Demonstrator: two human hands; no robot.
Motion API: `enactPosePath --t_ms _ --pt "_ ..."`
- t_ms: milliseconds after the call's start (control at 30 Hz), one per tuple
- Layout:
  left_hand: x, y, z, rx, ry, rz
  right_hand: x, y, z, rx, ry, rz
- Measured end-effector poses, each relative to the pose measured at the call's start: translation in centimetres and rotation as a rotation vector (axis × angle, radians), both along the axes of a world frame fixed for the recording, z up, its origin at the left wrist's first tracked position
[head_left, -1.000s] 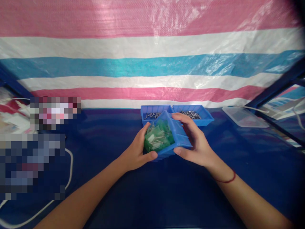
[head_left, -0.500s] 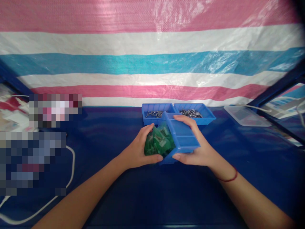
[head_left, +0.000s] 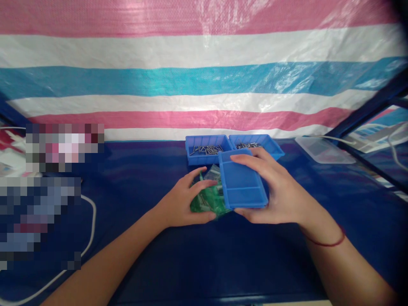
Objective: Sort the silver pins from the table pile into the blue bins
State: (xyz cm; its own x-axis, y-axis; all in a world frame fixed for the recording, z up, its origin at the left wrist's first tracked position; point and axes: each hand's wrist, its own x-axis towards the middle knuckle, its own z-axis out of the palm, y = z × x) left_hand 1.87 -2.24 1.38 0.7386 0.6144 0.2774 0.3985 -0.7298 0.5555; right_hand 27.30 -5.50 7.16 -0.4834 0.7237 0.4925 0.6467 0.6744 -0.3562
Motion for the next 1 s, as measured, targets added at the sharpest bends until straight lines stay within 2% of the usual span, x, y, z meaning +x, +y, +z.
enactPosePath --t_ms 200,367,567,667,800,900,1000 --pt "0.0 -0.3 0.3 -0.007 0.01 0.043 0.8 -0.3 0.8 0.036 0.004 -0.048" --pt "0.2 -0.5 0.6 0.018 0.01 0.089 2.3 -0.7 1.5 0.089 0.067 -0.154" --pt "0.5 -0.4 0.0 0.102 0.022 0.156 2.5 -0.5 1.1 0.35 0.266 -0.24" --pt "0.5 -0.2 -0.2 0.106 0.042 0.181 2.1 -0.5 0.9 0.415 0.364 -0.318" --pt "0.5 -0.1 -0.1 0.1 0.076 0.186 2.2 -0.6 0.7 0.515 0.387 -0.387" --pt "0.5 -0.2 0.3 0.132 0.042 0.191 1.7 -0.6 0.5 0.515 0.467 -0.403" --pt "0.7 -0.7 1.2 0.217 -0.125 0.159 -0.1 -0.6 0.1 0.412 0.565 -0.33"
